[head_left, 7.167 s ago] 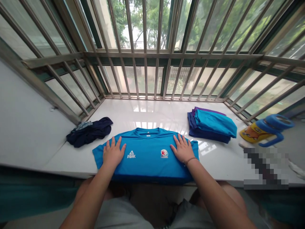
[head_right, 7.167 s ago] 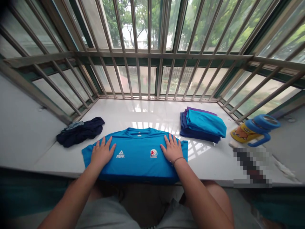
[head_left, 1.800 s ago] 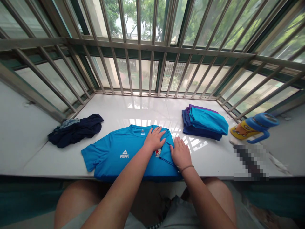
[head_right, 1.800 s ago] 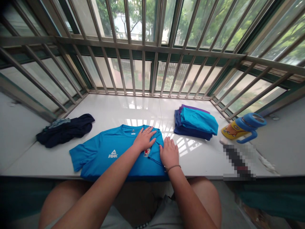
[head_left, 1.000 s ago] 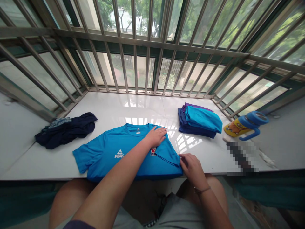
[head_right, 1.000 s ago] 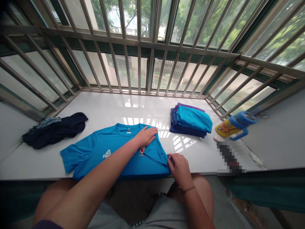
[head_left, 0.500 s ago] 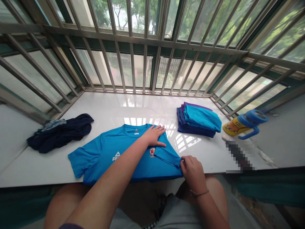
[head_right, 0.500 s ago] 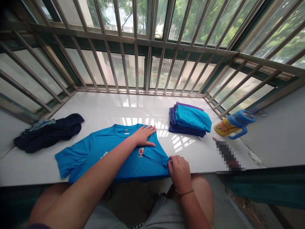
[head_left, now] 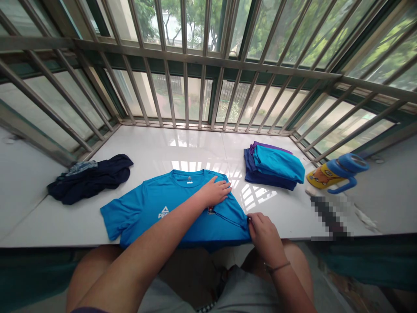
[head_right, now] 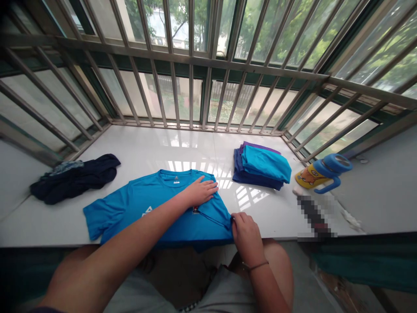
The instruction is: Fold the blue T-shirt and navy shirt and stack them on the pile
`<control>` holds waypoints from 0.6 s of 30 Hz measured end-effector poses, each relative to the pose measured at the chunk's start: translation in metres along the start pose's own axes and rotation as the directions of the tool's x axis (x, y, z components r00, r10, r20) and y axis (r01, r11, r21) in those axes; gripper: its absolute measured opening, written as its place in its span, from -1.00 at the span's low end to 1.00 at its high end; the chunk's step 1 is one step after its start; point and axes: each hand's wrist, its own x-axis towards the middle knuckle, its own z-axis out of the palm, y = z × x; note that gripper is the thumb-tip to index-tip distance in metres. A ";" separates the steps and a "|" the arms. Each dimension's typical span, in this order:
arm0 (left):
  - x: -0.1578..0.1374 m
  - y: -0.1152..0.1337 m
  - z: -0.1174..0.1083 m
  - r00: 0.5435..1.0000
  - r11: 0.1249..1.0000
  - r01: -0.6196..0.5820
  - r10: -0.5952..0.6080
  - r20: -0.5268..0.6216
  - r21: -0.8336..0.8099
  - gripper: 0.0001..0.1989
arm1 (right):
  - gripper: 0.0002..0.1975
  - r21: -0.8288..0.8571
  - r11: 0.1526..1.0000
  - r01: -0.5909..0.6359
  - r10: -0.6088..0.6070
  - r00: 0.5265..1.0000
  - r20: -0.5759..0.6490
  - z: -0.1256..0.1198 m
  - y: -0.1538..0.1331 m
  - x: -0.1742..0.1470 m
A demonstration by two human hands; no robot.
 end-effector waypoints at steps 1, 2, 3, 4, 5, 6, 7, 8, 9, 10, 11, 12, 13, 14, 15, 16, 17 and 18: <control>-0.001 0.004 -0.001 0.999 0.999 0.046 -0.046 0.013 0.003 -0.50 | -0.77 0.002 1.000 0.001 -0.001 1.000 -0.004 0.000 0.000 0.000; -0.004 0.009 -0.002 0.995 0.996 0.094 -0.094 0.025 0.008 -0.48 | -0.74 0.006 1.000 0.002 -0.001 1.000 -0.017 0.000 0.000 -0.001; -0.008 0.013 -0.004 0.989 0.990 0.141 -0.142 0.035 0.011 -0.45 | -0.72 0.011 1.000 0.003 -0.003 0.999 -0.037 0.000 0.000 -0.001; -0.014 0.018 -0.007 0.981 0.982 0.188 -0.188 0.042 0.012 -0.44 | -0.70 0.018 1.000 0.008 -0.007 0.998 -0.065 0.001 0.000 -0.001; -0.024 0.024 -0.010 0.972 0.972 0.233 -0.233 0.041 0.007 -0.43 | -0.68 0.025 1.000 0.020 -0.017 0.995 -0.097 0.002 0.001 -0.002; -0.036 0.029 -0.013 0.961 0.962 0.275 -0.274 0.027 -0.002 -0.43 | -0.66 0.031 0.999 0.037 -0.033 0.991 -0.131 0.002 0.001 -0.002; -0.051 0.033 -0.017 0.948 0.948 0.319 -0.319 -0.004 -0.015 -0.45 | -0.65 0.037 0.998 0.060 -0.053 0.985 -0.162 0.003 0.000 -0.002; -0.070 0.037 -0.021 0.927 0.929 0.370 -0.371 -0.047 -0.030 -0.47 | -0.65 0.045 0.995 0.084 -0.074 0.979 -0.188 0.003 -0.001 -0.002; -0.092 0.040 -0.026 0.896 0.902 0.430 -0.432 -0.097 -0.046 -0.49 | -0.66 0.054 0.993 0.109 -0.095 0.973 -0.212 0.004 -0.003 -0.003; -0.116 0.040 -0.031 0.848 0.861 0.505 -0.509 -0.151 -0.063 -0.51 | -0.67 0.066 0.989 0.131 -0.113 0.966 -0.233 0.004 -0.007 -0.003; -0.142 0.039 -0.036 0.782 0.805 0.589 -0.591 -0.198 -0.075 -0.52 | -0.68 0.081 0.985 0.151 -0.126 0.959 -0.252 0.004 -0.013 -0.003; -0.170 0.036 -0.041 0.700 0.732 0.676 -0.674 -0.236 -0.084 -0.52 | -0.70 0.099 0.980 0.170 -0.138 0.953 -0.271 0.004 -0.020 -0.002; -0.198 0.031 -0.047 0.603 0.642 0.762 -0.753 -0.264 -0.088 -0.53 | -0.72 0.119 0.974 0.194 -0.153 0.945 -0.288 0.004 -0.030 -0.002; -0.226 0.024 -0.052 0.482 0.525 0.847 -0.826 -0.291 -0.086 -0.54 | -0.73 0.142 0.964 0.223 -0.172 0.938 -0.302 0.005 -0.041 0.000; -0.252 0.017 -0.058 0.353 0.393 0.916 -0.884 -0.307 -0.078 -0.54 | -0.74 0.167 0.952 0.258 -0.198 0.930 -0.310 0.006 -0.055 0.002; -0.276 0.009 -0.063 0.237 0.269 0.961 -0.921 -0.308 -0.064 -0.53 | -0.75 0.194 0.935 0.296 -0.227 0.923 -0.311 0.008 -0.071 0.006; -0.297 0.002 -0.067 0.138 0.159 0.986 -0.945 -0.296 -0.048 -0.52 | -0.73 0.220 0.916 0.335 -0.264 0.917 -0.299 0.010 -0.089 0.012; -0.315 -0.006 -0.070 0.056 0.068 0.997 -0.959 -0.277 -0.033 -0.49 | -0.70 0.245 0.896 0.370 -0.302 0.913 -0.274 0.012 -0.108 0.020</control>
